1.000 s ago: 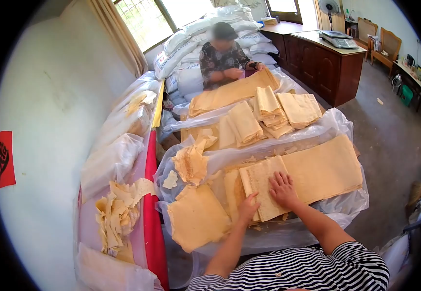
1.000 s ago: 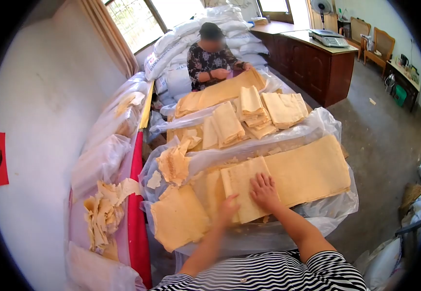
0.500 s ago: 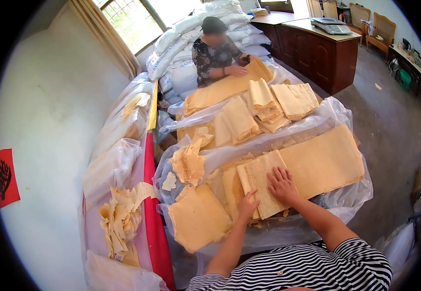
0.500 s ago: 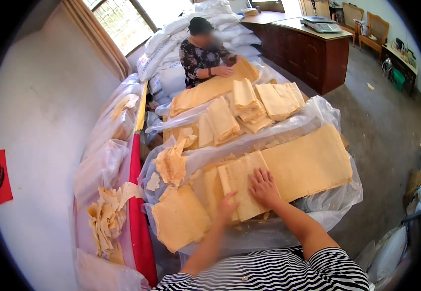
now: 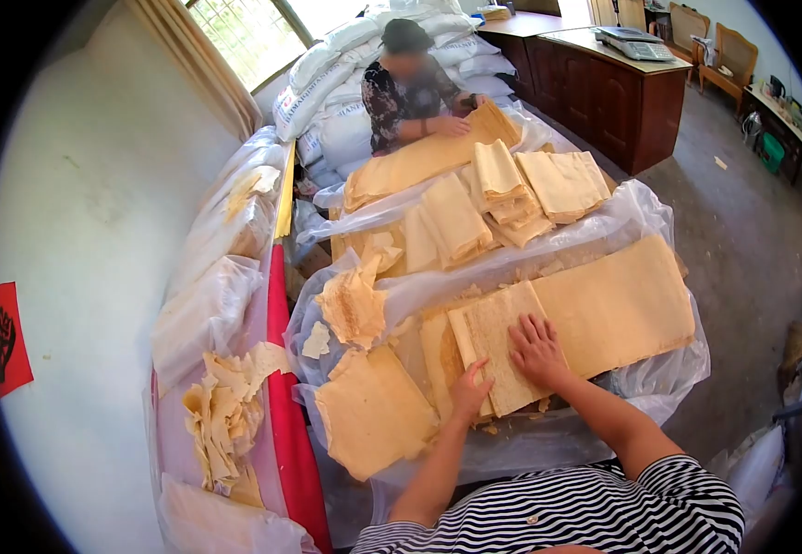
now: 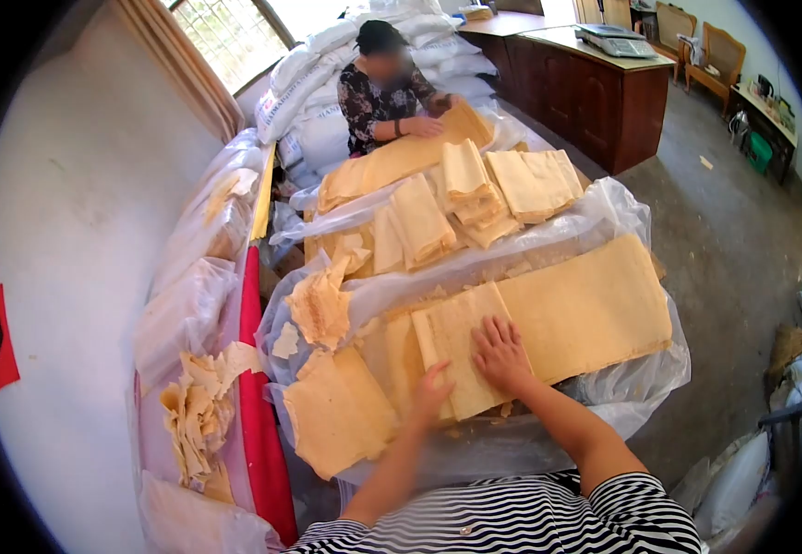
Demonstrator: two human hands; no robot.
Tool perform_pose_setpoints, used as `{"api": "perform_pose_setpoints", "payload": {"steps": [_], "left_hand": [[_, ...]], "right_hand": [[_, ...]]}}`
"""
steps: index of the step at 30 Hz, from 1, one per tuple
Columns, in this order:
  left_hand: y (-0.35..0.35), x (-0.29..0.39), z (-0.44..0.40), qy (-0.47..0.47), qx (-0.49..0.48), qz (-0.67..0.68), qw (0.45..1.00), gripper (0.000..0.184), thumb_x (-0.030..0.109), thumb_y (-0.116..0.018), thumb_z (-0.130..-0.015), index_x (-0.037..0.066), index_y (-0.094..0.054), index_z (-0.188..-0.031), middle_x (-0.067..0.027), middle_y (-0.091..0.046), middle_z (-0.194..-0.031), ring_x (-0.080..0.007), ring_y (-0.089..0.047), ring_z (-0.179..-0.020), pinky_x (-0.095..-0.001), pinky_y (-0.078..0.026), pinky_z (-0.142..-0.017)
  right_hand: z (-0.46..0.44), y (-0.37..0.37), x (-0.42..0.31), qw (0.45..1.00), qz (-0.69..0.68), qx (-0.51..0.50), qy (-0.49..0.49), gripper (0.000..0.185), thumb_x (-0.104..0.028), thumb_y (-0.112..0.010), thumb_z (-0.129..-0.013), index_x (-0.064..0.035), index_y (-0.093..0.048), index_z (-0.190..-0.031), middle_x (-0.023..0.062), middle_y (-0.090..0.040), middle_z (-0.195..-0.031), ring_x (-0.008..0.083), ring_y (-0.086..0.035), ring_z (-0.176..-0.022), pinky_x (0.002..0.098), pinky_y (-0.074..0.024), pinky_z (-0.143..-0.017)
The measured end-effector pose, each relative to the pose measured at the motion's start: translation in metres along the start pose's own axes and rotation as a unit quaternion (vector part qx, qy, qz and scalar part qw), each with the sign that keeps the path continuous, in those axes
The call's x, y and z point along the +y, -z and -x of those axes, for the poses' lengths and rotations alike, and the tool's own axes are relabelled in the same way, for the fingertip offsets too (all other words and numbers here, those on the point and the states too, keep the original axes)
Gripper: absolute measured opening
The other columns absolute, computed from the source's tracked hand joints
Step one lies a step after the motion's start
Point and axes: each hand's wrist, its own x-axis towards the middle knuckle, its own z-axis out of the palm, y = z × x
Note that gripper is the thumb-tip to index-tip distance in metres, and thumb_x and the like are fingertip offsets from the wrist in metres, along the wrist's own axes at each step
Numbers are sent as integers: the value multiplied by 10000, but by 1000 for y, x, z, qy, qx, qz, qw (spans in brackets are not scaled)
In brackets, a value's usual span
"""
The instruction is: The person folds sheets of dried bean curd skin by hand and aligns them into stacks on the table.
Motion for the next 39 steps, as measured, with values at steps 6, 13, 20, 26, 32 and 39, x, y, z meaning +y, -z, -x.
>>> {"api": "perform_pose_setpoints", "payload": {"steps": [6, 13, 20, 26, 32, 39], "left_hand": [[3, 8, 2, 20, -11, 22, 999, 458, 184, -664, -783, 112, -565, -1225, -119, -624, -1168, -243, -579, -1109, -318, -428, -950], [3, 11, 3, 13, -4, 39, 999, 451, 175, -669, -787, 114, -572, -1224, -114, -623, -1177, -232, -579, -1108, -313, -428, -949], [3, 10, 3, 11, -2, 24, 1000, 454, 184, -669, -786, 120, -572, -1225, -117, -627, -1170, -247, -587, -1099, -323, -437, -941], [0, 1, 1, -5, 9, 24, 1000, 451, 197, -669, -782, 145, -578, -1222, -121, -637, -1146, -253, -599, -1077, -328, -446, -928], [-1, 0, 0, -1, 13, 22, 1000, 447, 199, -671, -779, 148, -587, -1214, -115, -638, -1148, -256, -597, -1081, -328, -444, -934], [3, 7, -1, -2, 1, -18, 1000, 459, 185, -670, -777, 126, -581, -1223, -127, -629, -1167, -260, -590, -1095, -333, -437, -946]], "right_hand": [[0, 4, -1, 1000, -3, -10, 1, 529, -367, -505, -878, -120, -447, -1343, 151, -314, -1464, 314, -236, -1378, 478, -136, -1125], [-1, 3, -1, 1000, 5, -20, -5, 529, -371, -506, -878, -131, -447, -1346, 143, -309, -1469, 306, -223, -1384, 471, -129, -1129], [-1, 1, -1, 1000, 4, -17, -5, 521, -371, -506, -878, -135, -453, -1339, 142, -311, -1469, 309, -225, -1384, 476, -129, -1128], [0, -1, 0, 1000, 0, -9, -2, 515, -367, -509, -880, -131, -455, -1334, 149, -317, -1465, 314, -228, -1384, 485, -136, -1124], [0, 0, 0, 1000, -1, -7, 1, 509, -365, -506, -884, -130, -457, -1332, 149, -320, -1463, 312, -226, -1385, 486, -141, -1121], [0, -2, 1, 1000, 7, -1, 8, 514, -352, -508, -877, -125, -458, -1336, 149, -333, -1452, 318, -238, -1376, 486, -144, -1119]]}}
